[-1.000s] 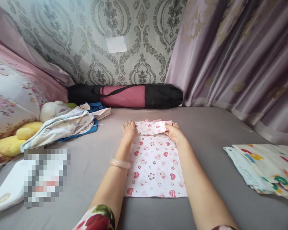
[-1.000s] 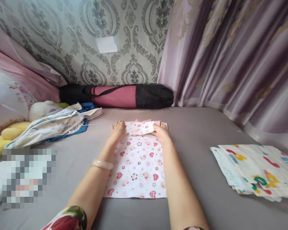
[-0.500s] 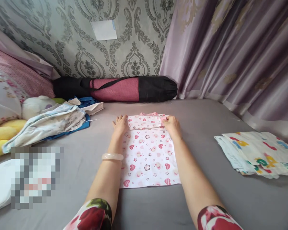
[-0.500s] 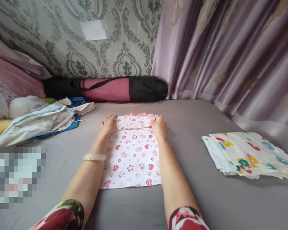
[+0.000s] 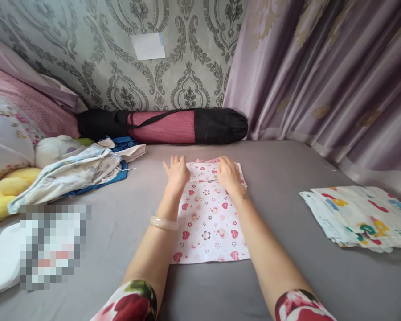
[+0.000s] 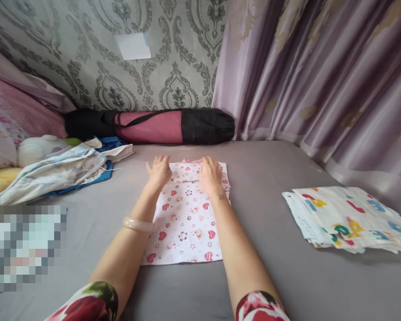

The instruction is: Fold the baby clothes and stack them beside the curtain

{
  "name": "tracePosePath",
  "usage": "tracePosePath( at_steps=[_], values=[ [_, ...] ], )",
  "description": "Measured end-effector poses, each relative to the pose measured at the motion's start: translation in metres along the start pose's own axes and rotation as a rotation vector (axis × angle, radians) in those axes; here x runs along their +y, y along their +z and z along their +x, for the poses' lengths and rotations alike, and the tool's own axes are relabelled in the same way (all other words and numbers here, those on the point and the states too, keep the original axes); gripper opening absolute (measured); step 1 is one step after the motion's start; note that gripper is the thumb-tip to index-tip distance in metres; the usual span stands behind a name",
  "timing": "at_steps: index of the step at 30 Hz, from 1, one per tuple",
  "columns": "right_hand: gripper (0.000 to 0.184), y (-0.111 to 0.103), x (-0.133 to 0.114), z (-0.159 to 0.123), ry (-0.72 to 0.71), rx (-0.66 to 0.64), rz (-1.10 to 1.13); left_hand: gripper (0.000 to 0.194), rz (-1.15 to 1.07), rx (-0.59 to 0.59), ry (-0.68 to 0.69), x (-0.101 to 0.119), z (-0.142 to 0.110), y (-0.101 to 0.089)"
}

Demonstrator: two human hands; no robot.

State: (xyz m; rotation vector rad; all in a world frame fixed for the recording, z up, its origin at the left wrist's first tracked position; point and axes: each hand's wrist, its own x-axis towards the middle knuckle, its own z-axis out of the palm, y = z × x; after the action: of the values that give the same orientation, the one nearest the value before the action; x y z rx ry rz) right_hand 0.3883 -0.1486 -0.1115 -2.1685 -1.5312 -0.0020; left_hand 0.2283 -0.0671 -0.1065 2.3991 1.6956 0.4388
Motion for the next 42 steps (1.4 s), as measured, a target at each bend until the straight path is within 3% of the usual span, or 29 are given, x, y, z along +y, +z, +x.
tracePosePath(
  at_steps=[2, 5, 12, 20, 32, 36, 42],
  values=[
    [0.048, 0.012, -0.011, -0.003, -0.153, -0.048, -0.010, 0.051, 0.010, 0.000, 0.121, 0.019, -0.005, 0.005],
    [0.052, 0.026, -0.019, -0.010, -0.225, -0.151, -0.046, 0.048, 0.041, -0.014, 0.223, 0.033, -0.012, 0.023],
    [0.052, 0.037, -0.011, -0.017, -0.200, -0.203, -0.128, 0.049, 0.105, 0.007, 0.225, 0.015, -0.012, 0.054],
    [0.055, 0.043, -0.014, -0.014, -0.103, -0.177, -0.176, 0.052, 0.115, 0.016, 0.165, 0.018, -0.014, 0.052],
    [0.060, 0.044, 0.000, -0.010, 0.074, -0.046, -0.202, 0.065, 0.102, 0.002, -0.012, -0.002, -0.003, 0.047],
    [0.059, 0.039, 0.011, -0.008, 0.168, -0.061, -0.214, 0.071, 0.110, -0.012, -0.040, -0.002, -0.004, 0.044],
    [0.059, 0.035, 0.014, -0.008, 0.192, -0.096, -0.221, 0.067, 0.122, -0.017, -0.027, -0.003, -0.005, 0.041]
  ],
)
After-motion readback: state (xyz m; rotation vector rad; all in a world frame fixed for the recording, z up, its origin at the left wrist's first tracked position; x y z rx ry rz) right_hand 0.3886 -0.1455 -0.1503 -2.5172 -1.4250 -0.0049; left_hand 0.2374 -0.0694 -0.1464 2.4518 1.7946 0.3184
